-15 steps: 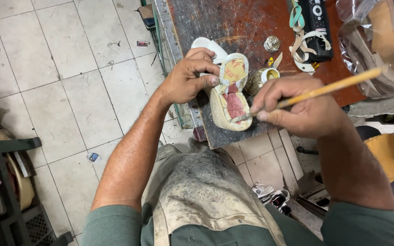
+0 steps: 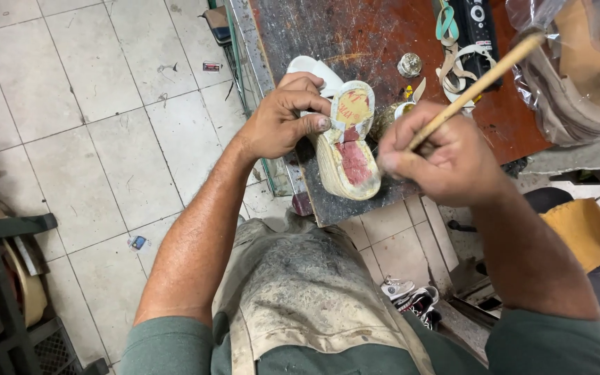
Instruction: The person applies yellow glue to the sole and inner lining of a white slip-on shoe using a brush. They repeatedly dip the brush into a small container of glue and spread it evenly across the shoe's interior surfaces.
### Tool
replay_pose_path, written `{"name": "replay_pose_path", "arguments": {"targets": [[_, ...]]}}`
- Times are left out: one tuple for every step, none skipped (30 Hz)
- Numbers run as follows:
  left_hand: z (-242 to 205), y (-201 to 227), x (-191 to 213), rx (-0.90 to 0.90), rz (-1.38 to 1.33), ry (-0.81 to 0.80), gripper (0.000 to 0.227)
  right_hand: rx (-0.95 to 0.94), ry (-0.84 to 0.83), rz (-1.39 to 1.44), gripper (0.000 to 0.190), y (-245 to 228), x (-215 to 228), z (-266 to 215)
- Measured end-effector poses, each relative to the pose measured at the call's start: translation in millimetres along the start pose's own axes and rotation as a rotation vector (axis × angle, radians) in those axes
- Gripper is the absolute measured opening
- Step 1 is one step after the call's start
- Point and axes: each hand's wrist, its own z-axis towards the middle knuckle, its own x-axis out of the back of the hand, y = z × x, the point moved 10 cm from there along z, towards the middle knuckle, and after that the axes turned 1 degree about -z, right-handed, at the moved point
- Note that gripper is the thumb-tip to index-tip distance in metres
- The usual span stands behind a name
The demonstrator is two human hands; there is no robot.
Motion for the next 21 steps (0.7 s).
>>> {"name": "replay_pose_path", "arguments": {"targets": [[-1, -1, -1, 0.005, 0.009, -0.002, 0.020, -0.076, -0.037, 0.015, 0.016, 2, 2, -3], [-2, -3, -2, 0.011, 0.018, -0.004, 0.020, -0.153, -0.074, 0.030, 0.018, 4, 4, -7], [-2, -2, -1, 0.006, 0.019, -0.004, 0.020, -0.151, -0.073, 0.026, 0.018, 7, -2, -5], [-2, 0, -1, 0.000, 0.014, -0.001, 0.020, -0.119, -0.026, 0.053, 0.018, 6, -3, -1], [-1, 1, -1, -0.006, 0.008, -0.001, 0.020, -0.088, 0.023, 0.079, 0.019, 5, -3, 1], [-3, -1, 0, -0.011, 0.007, -0.004, 0.020, -0.087, 0.026, 0.074, 0.019, 11, -9, 0], [-4, -5, 1, 0.005, -0.023, 0.009, 0.018, -0.040, 0.102, 0.080, 0.019, 13, -6, -3], [-5, -10, 2, 0.020, -0.052, 0.022, 0.017, 0.008, 0.178, 0.086, 0.022, 15, -3, -6], [-3, -9, 1, 0.009, -0.057, 0.019, 0.017, 0.009, 0.180, 0.074, 0.022, 14, 7, -13], [-3, -10, 2, 0.021, -0.054, 0.033, 0.017, -0.024, 0.165, -0.019, 0.020, 16, 16, -19], [-4, -11, 3, 0.035, -0.051, 0.050, 0.017, -0.059, 0.147, -0.109, 0.018, 17, 23, -26], [-2, -7, 1, 0.026, -0.056, 0.051, 0.017, -0.059, 0.146, -0.120, 0.018, 17, 42, -27], [-2, -5, 2, 0.026, -0.053, 0.052, 0.017, -0.004, 0.198, -0.246, 0.019, 11, 65, -27], [-1, -2, 2, 0.027, -0.050, 0.053, 0.017, 0.052, 0.250, -0.371, 0.021, 4, 86, -28], [-1, -1, 3, 0.024, -0.051, 0.056, 0.017, 0.054, 0.247, -0.374, 0.021, 16, 98, -32], [-1, -1, 2, 0.023, -0.049, 0.049, 0.017, 0.054, 0.258, -0.371, 0.024, 28, 112, -36], [-1, -1, 3, 0.026, -0.044, 0.038, 0.017, 0.055, 0.272, -0.363, 0.027, 42, 124, -40], [-1, -3, 2, 0.026, -0.041, 0.038, 0.017, 0.058, 0.273, -0.361, 0.027, 43, 117, -37], [-1, -5, 2, 0.024, -0.042, 0.042, 0.016, -0.023, 0.231, -0.448, 0.012, 52, 105, -37], [-2, -7, 1, 0.023, -0.043, 0.046, 0.015, -0.107, 0.189, -0.532, 0.003, 61, 94, -37], [-2, -7, 0, 0.021, -0.045, 0.037, 0.015, -0.110, 0.198, -0.534, 0.003, 66, 86, -34]]}}
